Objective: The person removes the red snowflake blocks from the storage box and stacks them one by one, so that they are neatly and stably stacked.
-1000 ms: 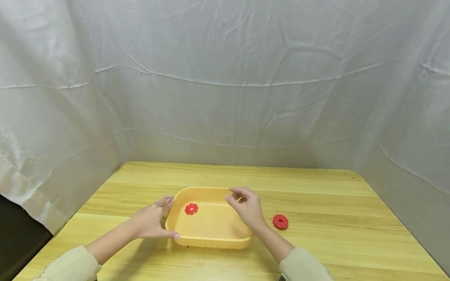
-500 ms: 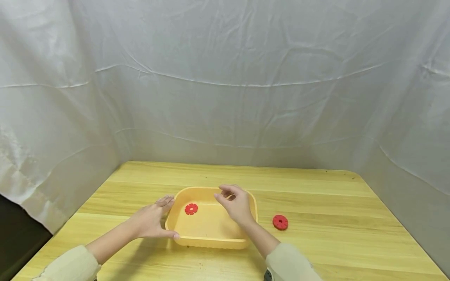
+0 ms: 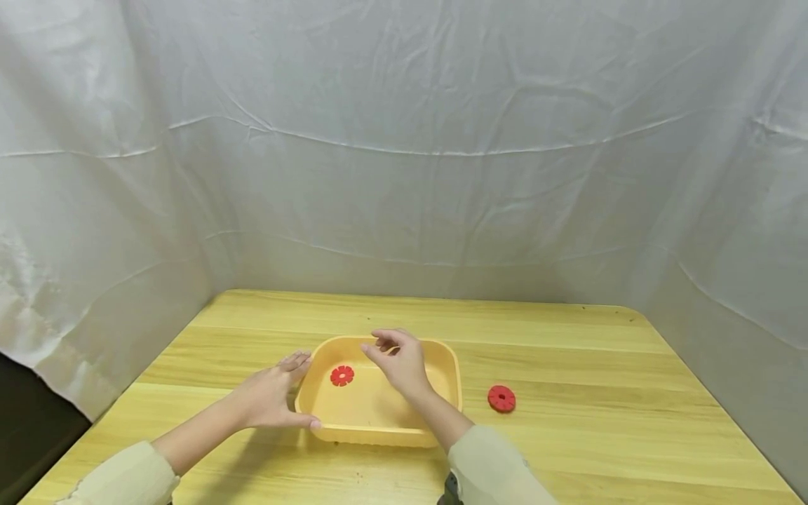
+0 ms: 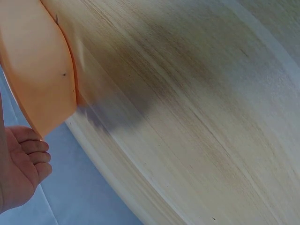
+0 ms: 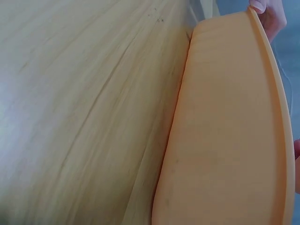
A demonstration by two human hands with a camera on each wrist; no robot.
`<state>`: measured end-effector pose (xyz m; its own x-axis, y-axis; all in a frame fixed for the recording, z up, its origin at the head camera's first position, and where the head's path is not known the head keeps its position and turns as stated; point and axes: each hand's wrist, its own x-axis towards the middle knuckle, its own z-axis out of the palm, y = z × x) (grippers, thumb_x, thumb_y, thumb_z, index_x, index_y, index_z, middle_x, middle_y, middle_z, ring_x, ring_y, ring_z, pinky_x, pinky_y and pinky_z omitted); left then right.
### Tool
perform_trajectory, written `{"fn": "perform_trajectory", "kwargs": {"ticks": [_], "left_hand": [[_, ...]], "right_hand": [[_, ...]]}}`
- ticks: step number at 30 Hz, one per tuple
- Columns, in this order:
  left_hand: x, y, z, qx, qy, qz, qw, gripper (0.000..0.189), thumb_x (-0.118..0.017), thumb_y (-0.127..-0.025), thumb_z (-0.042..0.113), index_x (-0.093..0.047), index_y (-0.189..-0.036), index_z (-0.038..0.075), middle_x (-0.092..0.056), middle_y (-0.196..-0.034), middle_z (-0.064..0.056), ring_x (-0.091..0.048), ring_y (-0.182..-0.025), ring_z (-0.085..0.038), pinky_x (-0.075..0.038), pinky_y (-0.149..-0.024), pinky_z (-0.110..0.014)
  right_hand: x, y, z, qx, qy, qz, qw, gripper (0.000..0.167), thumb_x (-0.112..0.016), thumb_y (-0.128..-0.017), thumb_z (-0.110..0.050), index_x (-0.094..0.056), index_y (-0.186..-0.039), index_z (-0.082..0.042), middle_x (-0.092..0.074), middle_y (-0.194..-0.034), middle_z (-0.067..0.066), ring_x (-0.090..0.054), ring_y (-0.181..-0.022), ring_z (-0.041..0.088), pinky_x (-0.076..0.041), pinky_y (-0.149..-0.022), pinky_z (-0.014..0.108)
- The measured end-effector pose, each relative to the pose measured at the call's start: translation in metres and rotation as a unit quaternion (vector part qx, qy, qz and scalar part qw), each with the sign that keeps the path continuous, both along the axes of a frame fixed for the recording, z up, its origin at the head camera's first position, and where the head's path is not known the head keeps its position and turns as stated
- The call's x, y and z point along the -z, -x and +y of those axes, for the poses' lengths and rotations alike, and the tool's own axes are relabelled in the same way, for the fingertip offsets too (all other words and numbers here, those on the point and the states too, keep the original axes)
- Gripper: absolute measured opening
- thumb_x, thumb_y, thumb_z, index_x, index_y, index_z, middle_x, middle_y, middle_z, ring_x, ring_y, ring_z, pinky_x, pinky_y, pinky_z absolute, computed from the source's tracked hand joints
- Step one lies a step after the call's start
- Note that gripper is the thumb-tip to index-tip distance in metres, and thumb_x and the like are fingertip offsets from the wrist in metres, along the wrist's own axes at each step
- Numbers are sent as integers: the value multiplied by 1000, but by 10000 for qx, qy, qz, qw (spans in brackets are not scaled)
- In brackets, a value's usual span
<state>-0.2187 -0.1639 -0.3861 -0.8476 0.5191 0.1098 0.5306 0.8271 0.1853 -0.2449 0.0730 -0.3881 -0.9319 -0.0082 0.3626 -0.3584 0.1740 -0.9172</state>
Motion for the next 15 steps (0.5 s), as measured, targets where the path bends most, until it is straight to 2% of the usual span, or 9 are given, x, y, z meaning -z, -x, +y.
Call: {"fn": "perform_trajectory", "kwargs": {"ticks": [8, 13, 15], "left_hand": [[1, 0, 0, 27, 14, 10, 10000, 108, -63, -65, 72, -42, -135, -8, -40, -141, -27, -37, -131, -43, -41, -99, -58], [1, 0, -1, 33, 21, 10, 10000, 109, -63, -65, 72, -41, -135, -8, -40, -141, -28, -37, -131, -43, -40, -99, -58], [0, 2, 0, 54, 30, 23, 10000, 109, -63, -65, 73, -40, -135, -8, -39, -141, -28, -37, -131, -43, -40, -100, -57]], "right_hand": [[4, 6, -13, -5, -108, 8, 9999, 23, -74, -76, -6, -70, -97, 3, -64, -83, 16, -54, -70, 6, -45, -62, 15], [-10, -8, -22, -111, -289, -39, 9995, 22, -70, -77, -2, -68, -96, 9, -63, -81, 20, -54, -71, 11, -44, -62, 15], [-8, -6, -23, -173, -357, -67, 9992, 22, -70, -78, -2, -67, -96, 10, -63, -81, 21, -55, -72, 13, -44, -61, 15]]}}
